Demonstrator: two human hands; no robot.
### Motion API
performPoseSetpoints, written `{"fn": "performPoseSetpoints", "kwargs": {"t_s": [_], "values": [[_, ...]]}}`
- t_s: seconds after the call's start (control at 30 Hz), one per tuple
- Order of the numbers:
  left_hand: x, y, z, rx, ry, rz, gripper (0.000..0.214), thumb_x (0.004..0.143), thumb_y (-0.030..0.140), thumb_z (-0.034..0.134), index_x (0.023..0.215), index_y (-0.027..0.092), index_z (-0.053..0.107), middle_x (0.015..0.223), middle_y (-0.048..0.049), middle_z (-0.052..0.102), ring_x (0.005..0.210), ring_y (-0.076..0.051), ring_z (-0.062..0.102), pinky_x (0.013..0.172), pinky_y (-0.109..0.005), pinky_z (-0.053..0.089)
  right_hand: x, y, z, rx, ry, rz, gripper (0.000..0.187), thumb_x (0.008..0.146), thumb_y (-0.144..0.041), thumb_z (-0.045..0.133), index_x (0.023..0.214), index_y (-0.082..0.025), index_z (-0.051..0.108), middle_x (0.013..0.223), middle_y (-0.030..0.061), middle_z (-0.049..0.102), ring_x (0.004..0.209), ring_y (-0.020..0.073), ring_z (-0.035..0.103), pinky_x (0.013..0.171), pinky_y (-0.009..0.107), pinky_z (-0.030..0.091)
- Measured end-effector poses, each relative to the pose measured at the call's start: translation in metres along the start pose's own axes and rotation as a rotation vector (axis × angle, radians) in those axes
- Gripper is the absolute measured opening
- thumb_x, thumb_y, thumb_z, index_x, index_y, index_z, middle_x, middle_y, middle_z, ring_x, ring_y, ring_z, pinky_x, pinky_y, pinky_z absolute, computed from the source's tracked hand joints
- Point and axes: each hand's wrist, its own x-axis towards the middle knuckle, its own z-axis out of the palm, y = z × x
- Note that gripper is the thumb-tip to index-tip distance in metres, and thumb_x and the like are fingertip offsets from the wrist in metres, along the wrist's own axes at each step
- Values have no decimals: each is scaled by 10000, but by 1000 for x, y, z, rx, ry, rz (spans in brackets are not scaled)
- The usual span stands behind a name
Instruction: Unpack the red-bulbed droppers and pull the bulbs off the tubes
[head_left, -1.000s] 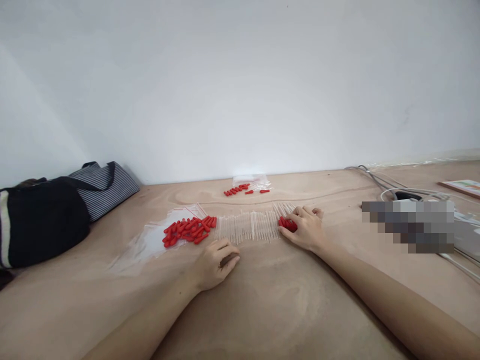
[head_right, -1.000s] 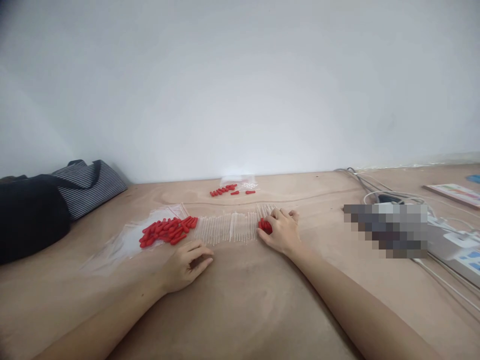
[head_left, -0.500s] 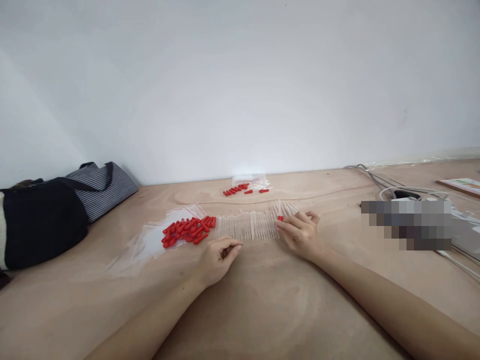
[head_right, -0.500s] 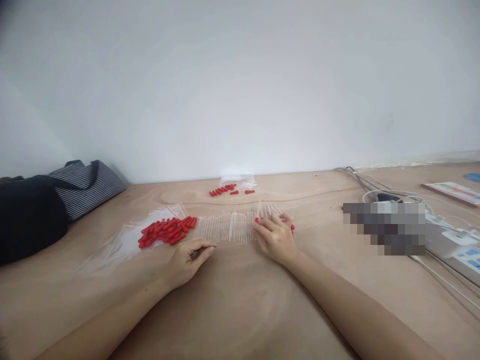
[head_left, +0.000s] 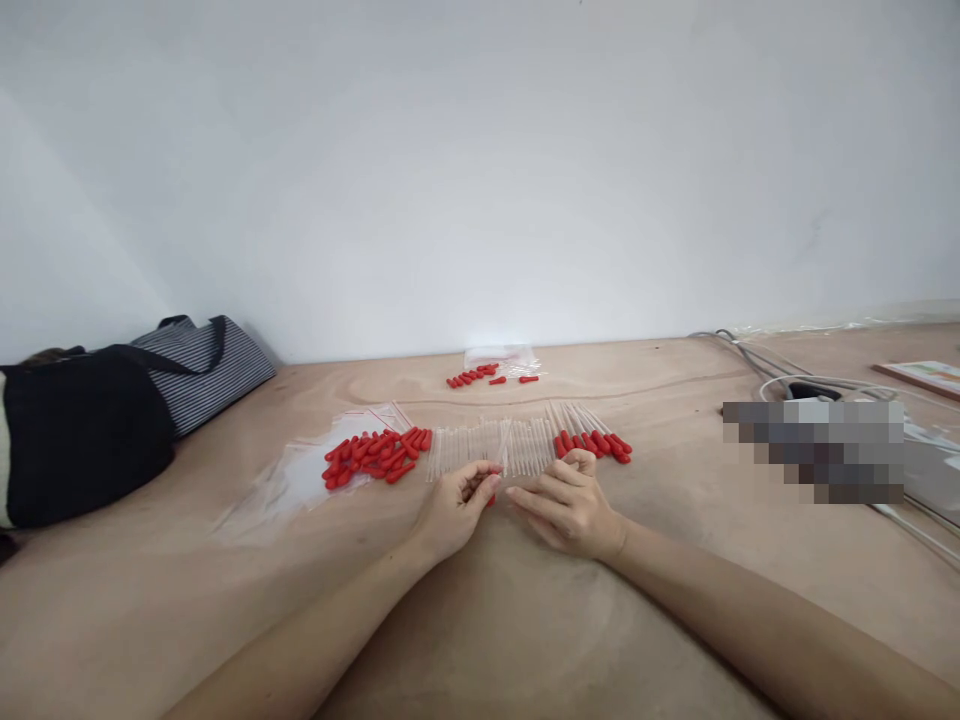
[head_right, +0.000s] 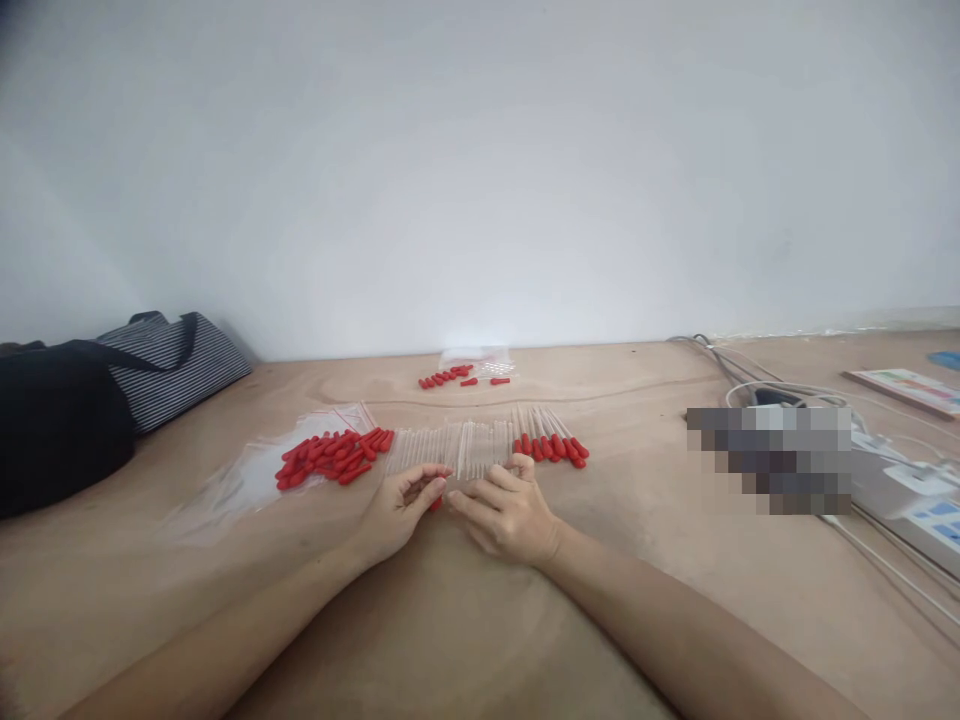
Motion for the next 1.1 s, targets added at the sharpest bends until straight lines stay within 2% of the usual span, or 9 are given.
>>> {"fn": "performPoseSetpoints", "kwargs": {"t_s": [0.1, 0.17, 0.23, 0.3, 0.4, 0.57, 0.73, 1.1], "values": [[-2, -2, -4, 227, -3, 192, 205, 835, 257, 461, 954, 166, 601, 778, -29, 582, 684, -135, 547, 632, -254, 457, -4, 9, -2, -103, 45, 28, 156, 803, -232, 538, 933, -265, 619, 862, -22, 660, 759, 112, 515, 781, 337, 227], [-2, -1, -6, 314, -15, 315, 213, 846, 212, 438, 984, 184, 598, 805, -33, 571, 719, -134, 546, 670, -258, 457, -5, 13, 1, -126, 4, 40, 199, 812, -248, 531, 999, -265, 596, 949, -7, 649, 880, 138, 519, 819, 346, 209], [-3, 1, -6, 360, -17, 399, 228, 856, 189, 415, 1011, 193, 583, 829, -37, 562, 746, -134, 545, 690, -259, 459, -4, 15, 5, -99, -58, 36, 206, 828, -260, 510, 1019, -263, 586, 882, -7, 653, 902, 141, 517, 828, 348, 198], [-3, 1, -5, 386, -15, 436, 218, 859, 185, 414, 1013, 193, 569, 844, -40, 560, 776, -140, 549, 709, -263, 460, -4, 16, 9, -57, -105, 34, 177, 839, -258, 491, 976, -251, 602, 728, -22, 634, 799, 121, 520, 810, 337, 202], [-3, 0, -5, 393, -19, 436, 179, 856, 189, 434, 989, 184, 553, 871, -45, 569, 811, -148, 554, 731, -268, 458, -4, 16, 12, -11, -154, 41, 173, 846, -215, 455, 886, -224, 623, 620, -36, 573, 638, 89, 467, 780, 325, 200], [-3, -1, -5, 453, -62, 401, 147, 861, 203, 429, 846, 171, 572, 799, -37, 571, 760, -152, 545, 699, -273, 449, -5, 17, 9, 43, -199, 20, 228, 850, -177, 398, 835, -207, 624, 578, -47, 508, 537, 69, 384, 724, 304, 190], [-4, -3, -4, 499, -45, 390, 206, 873, 217, 396, 737, 173, 544, 733, -27, 547, 717, -153, 521, 662, -274, 430, -5, 18, 6, 71, -224, 5, 263, 856, -172, 363, 796, -195, 618, 554, -48, 474, 517, 68, 364, 697, 290, 186], [-9, 0, -7, 490, -35, 374, 244, 877, 218, 374, 713, 167, 547, 708, -30, 545, 696, -151, 518, 652, -266, 419, -4, 16, 6, 143, -167, 1, 237, 851, -170, 378, 780, -172, 604, 550, -46, 483, 522, 73, 387, 681, 291, 203]]}}
